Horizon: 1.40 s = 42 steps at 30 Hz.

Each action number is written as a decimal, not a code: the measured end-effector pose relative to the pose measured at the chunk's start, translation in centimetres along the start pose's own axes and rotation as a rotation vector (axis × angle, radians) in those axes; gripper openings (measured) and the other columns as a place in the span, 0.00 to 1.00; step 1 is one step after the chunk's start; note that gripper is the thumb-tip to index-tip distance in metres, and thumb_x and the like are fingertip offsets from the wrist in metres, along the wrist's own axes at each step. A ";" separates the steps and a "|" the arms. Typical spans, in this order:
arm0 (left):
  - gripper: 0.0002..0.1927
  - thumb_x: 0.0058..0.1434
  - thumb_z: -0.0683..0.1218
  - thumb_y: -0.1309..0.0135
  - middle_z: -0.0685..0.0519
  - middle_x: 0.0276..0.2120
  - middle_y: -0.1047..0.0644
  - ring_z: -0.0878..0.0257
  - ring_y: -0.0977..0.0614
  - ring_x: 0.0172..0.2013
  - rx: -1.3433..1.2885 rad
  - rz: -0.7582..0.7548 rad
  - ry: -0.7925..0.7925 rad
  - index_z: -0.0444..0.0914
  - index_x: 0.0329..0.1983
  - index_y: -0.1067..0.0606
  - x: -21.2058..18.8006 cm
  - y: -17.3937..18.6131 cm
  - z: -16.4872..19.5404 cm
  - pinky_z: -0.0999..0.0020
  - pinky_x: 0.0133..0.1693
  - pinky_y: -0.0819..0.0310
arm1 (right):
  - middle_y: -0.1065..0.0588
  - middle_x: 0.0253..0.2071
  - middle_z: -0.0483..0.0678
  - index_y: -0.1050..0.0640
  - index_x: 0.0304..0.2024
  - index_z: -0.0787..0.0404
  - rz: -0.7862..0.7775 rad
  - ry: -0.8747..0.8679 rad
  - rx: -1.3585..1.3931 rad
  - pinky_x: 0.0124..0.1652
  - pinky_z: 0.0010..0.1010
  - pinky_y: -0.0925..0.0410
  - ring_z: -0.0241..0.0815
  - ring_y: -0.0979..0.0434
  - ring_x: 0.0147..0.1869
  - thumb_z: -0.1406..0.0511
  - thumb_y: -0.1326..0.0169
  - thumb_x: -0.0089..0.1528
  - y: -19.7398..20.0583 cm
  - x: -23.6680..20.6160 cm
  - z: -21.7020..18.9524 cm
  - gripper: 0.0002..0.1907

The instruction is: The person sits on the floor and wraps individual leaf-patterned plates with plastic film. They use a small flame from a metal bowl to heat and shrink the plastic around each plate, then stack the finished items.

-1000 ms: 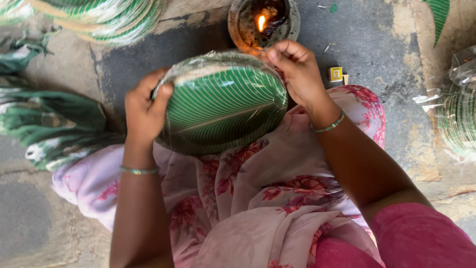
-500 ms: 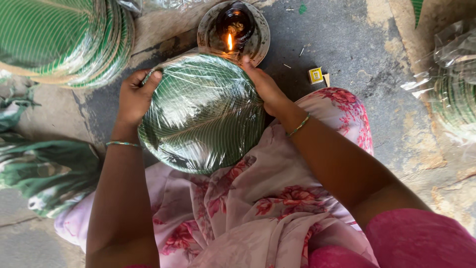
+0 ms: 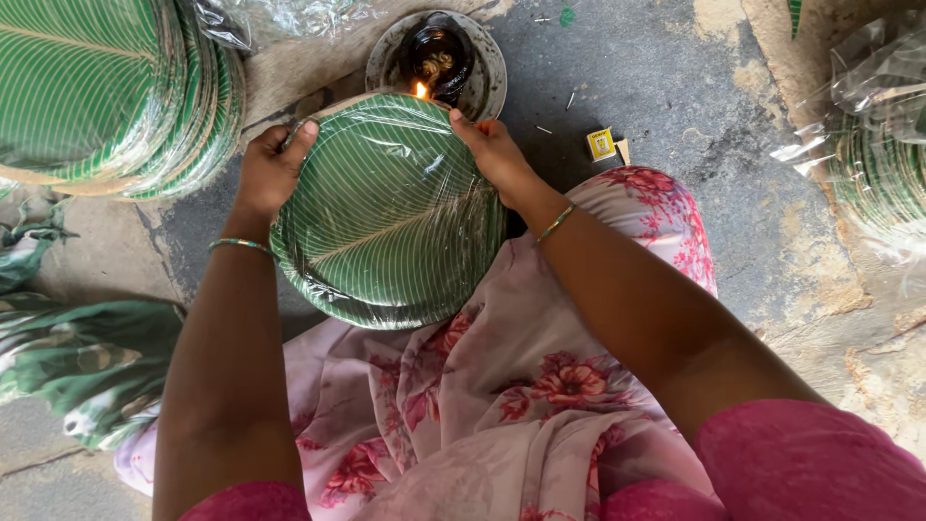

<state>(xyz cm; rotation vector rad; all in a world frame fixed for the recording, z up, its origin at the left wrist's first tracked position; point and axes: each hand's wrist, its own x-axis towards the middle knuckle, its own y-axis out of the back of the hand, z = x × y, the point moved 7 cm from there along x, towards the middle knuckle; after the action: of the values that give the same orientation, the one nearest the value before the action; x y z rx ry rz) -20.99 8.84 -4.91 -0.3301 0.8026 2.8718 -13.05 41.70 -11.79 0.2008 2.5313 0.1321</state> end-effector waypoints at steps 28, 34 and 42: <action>0.27 0.57 0.45 0.28 0.50 0.53 0.20 0.66 0.20 0.51 -0.353 0.307 -0.547 0.31 0.56 0.24 -25.9 6.9 0.4 0.70 0.57 0.25 | 0.39 0.75 0.57 0.42 0.75 0.64 -0.513 1.274 -0.417 0.75 0.42 0.44 0.53 0.40 0.80 0.55 0.39 0.66 -4.5 -24.4 -15.0 0.42; 0.22 0.62 0.44 0.32 0.52 0.50 0.20 0.67 0.21 0.50 -0.274 0.434 -0.521 0.32 0.55 0.25 -25.7 7.7 -1.7 0.70 0.55 0.27 | 0.32 0.69 0.56 0.35 0.70 0.61 -0.558 1.148 -0.449 0.67 0.40 0.36 0.50 0.32 0.72 0.52 0.43 0.65 -5.8 -22.4 -13.7 0.36; 0.23 0.73 0.56 0.45 0.49 0.52 0.24 0.63 0.22 0.51 -0.739 0.875 -0.190 0.34 0.60 0.29 -17.5 18.5 -7.7 0.65 0.54 0.24 | 0.21 0.46 0.51 0.27 0.59 0.62 -0.261 0.441 0.232 0.45 0.28 0.26 0.37 0.19 0.44 0.56 0.53 0.73 1.7 -8.7 -8.4 0.19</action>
<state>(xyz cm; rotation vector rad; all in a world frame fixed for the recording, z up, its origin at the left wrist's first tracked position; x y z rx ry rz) -6.38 -12.28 2.12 0.3270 -0.2938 3.8315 -10.58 41.47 0.20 -0.0810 2.9820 -0.2481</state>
